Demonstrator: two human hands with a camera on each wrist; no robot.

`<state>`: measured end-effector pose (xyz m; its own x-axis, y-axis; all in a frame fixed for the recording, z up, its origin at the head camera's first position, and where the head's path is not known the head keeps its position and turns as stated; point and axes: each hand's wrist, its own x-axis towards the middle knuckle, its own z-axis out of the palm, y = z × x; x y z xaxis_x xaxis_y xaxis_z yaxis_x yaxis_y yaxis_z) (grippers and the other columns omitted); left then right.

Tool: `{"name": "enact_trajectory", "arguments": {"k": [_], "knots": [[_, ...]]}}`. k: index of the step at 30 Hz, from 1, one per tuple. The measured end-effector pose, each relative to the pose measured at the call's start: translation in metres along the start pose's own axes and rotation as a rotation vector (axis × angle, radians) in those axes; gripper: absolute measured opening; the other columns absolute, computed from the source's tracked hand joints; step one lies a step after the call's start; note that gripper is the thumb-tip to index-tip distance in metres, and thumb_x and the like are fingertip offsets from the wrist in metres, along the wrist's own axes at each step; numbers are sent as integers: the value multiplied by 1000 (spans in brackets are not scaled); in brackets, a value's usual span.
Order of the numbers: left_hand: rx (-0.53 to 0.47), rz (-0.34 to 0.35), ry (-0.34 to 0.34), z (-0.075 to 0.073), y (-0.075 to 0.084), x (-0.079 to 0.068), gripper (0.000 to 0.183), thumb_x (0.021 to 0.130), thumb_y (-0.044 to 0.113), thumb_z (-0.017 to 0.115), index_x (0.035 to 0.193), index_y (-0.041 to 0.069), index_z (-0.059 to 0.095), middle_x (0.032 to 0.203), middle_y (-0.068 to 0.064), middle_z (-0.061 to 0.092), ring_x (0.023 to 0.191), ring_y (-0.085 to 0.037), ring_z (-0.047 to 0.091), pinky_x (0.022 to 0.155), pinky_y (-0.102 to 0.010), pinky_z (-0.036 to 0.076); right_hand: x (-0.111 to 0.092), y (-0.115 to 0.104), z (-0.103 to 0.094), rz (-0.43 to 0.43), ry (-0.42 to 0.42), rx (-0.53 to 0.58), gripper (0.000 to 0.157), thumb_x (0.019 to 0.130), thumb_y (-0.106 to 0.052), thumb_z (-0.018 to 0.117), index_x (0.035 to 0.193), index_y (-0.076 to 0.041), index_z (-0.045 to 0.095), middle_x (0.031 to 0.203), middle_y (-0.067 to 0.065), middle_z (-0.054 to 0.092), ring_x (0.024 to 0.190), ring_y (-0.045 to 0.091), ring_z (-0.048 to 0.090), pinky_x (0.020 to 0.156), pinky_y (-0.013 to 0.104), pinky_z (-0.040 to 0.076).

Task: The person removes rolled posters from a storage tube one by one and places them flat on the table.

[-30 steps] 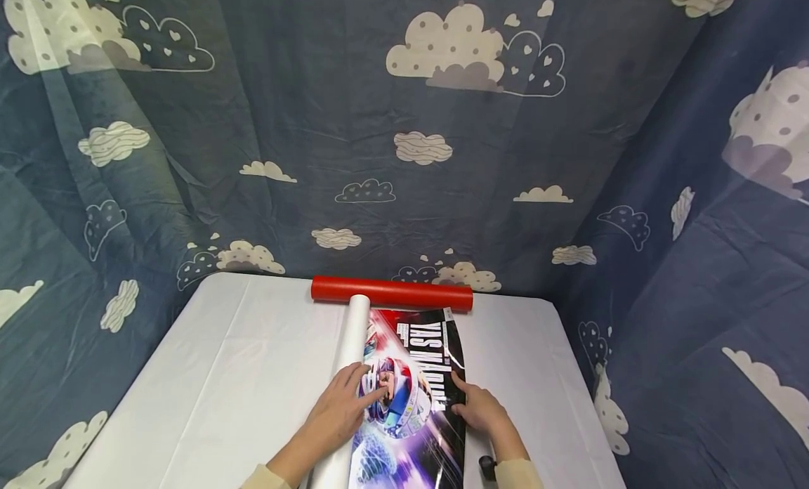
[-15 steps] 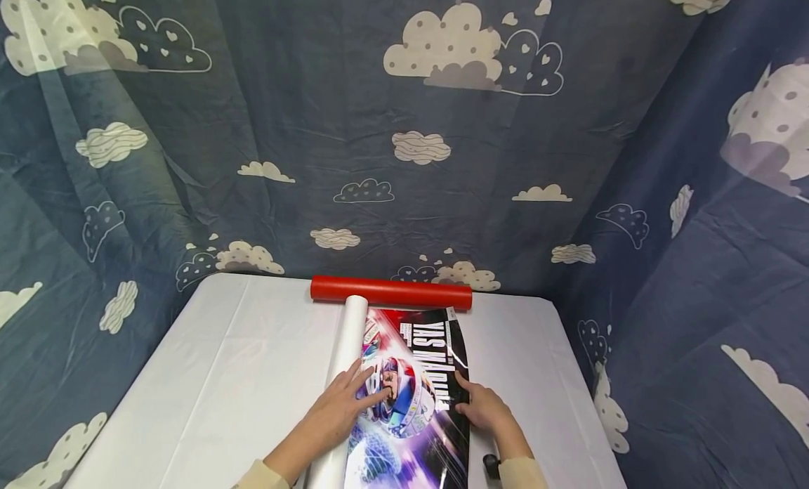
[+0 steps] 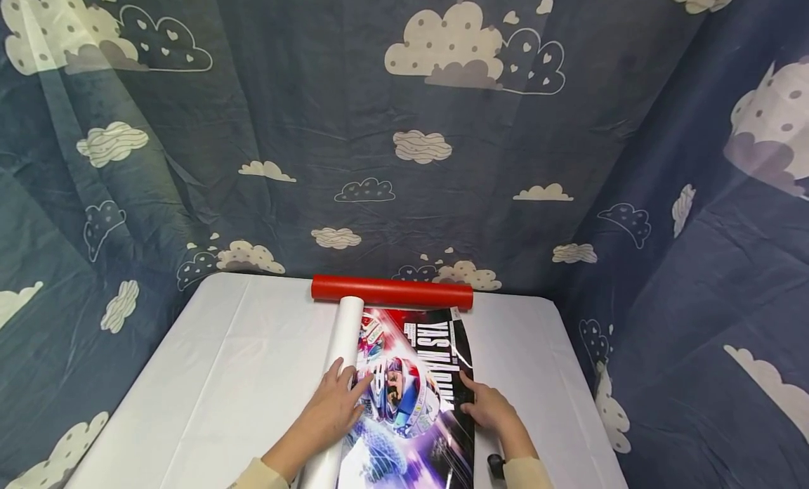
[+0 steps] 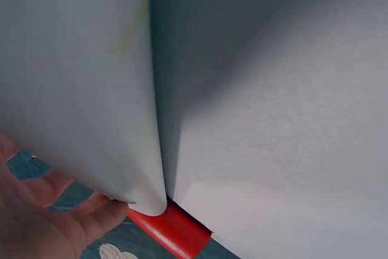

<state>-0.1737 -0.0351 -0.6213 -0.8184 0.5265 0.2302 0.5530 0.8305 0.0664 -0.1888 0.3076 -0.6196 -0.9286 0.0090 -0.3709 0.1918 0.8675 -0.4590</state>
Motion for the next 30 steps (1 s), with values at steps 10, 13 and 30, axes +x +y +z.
{"name": "enact_trajectory", "arguments": {"k": [10,13,30], "knots": [[51,-35,59,10,-9,-3,74,77,49,81,139,18,55,135,-19,50,130,-48,40,97,-51,48,0,11,-2,1,-5,12,73,88,-14,72,153,-16,40,119,28,61,52,17,54,69,38,47],[64,-11,67,14,-13,-4,72,74,38,82,139,20,56,137,-19,50,131,-46,41,105,-52,44,1,13,-3,9,-8,0,73,88,-15,73,153,-15,40,121,28,61,61,19,58,74,42,48],[147,131,-8,9,-21,-6,43,89,22,65,132,17,65,149,-3,52,144,-28,40,108,-43,44,-2,19,-11,-40,23,-8,73,85,-12,74,151,-12,43,128,32,60,89,31,61,80,46,50]]}}
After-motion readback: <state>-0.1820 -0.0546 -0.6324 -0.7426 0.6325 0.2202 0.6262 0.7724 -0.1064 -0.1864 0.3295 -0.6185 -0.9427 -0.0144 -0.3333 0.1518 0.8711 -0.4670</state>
